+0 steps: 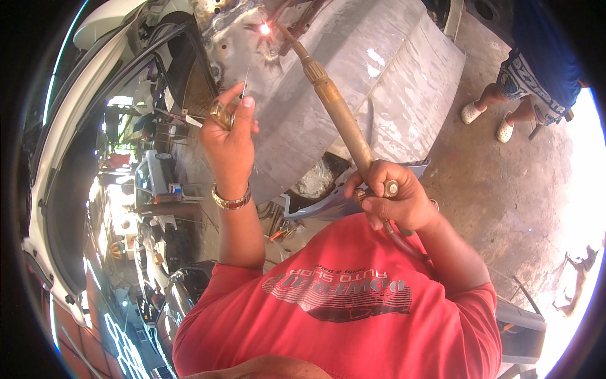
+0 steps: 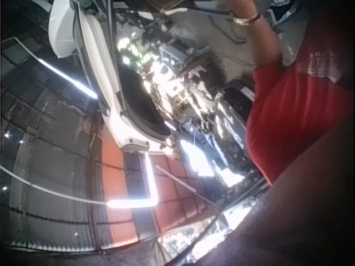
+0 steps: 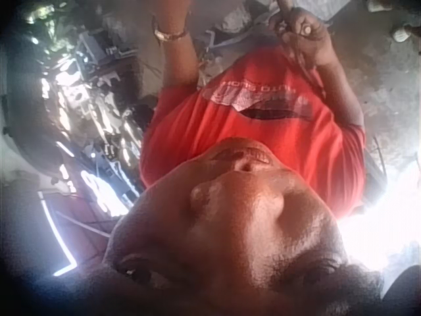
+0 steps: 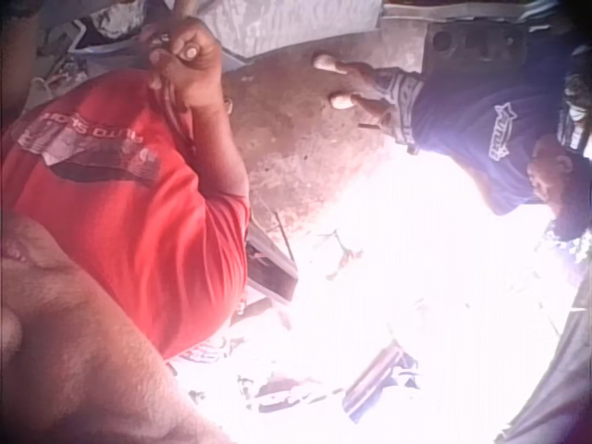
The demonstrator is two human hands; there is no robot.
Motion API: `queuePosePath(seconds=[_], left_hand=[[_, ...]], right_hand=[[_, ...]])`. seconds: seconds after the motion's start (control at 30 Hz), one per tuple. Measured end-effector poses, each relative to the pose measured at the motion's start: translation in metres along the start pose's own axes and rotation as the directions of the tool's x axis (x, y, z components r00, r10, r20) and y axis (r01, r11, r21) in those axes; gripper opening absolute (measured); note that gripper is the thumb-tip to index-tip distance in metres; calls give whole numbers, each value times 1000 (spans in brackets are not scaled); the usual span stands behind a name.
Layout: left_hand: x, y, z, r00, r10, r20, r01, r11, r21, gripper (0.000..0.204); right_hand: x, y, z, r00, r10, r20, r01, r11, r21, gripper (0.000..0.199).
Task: The person uses a welding torch and filler rod to weld the inner metal frame of a car door. They repeatedly ignite the torch, apply welds along seams, and pause to inspect the work. Another person is present nearby but does not assist with the welding.
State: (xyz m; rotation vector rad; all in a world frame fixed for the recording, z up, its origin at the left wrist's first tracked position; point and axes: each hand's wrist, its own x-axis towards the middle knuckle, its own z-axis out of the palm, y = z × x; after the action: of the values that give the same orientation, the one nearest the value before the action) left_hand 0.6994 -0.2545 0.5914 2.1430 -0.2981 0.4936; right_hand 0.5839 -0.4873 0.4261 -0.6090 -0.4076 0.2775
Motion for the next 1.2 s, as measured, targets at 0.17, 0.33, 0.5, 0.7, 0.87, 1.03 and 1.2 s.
queuePosePath(seconds=[0.17,0.33,0.5,0.7,0.87,1.03,1.2], left_hand=[[1,1,0,1000,-6,3,6,1000,18,33],[0,2,0,1000,-4,2,4,1000,14,32],[0,0,0,1000,6,1,-6,1000,-1,33],[1,-4,-1,999,42,0,-42,999,27,33],[1,-4,0,999,43,6,-43,999,21,34],[0,-3,1,999,37,1,-37,999,20,34],[1,-3,1,999,42,2,-42,999,33,33]], right_hand=[[0,0,0,1000,-16,-2,16,1000,1,32],[1,0,-1,1000,-1,1,1,1000,9,32],[1,-1,-2,1000,4,4,-4,1000,8,31],[0,-2,0,1000,3,-7,-3,1000,6,31],[0,-3,2,1000,0,-15,0,1000,20,31],[0,-2,1,1000,-3,-18,3,1000,18,30],[1,-1,0,999,-25,-21,26,999,40,30]])
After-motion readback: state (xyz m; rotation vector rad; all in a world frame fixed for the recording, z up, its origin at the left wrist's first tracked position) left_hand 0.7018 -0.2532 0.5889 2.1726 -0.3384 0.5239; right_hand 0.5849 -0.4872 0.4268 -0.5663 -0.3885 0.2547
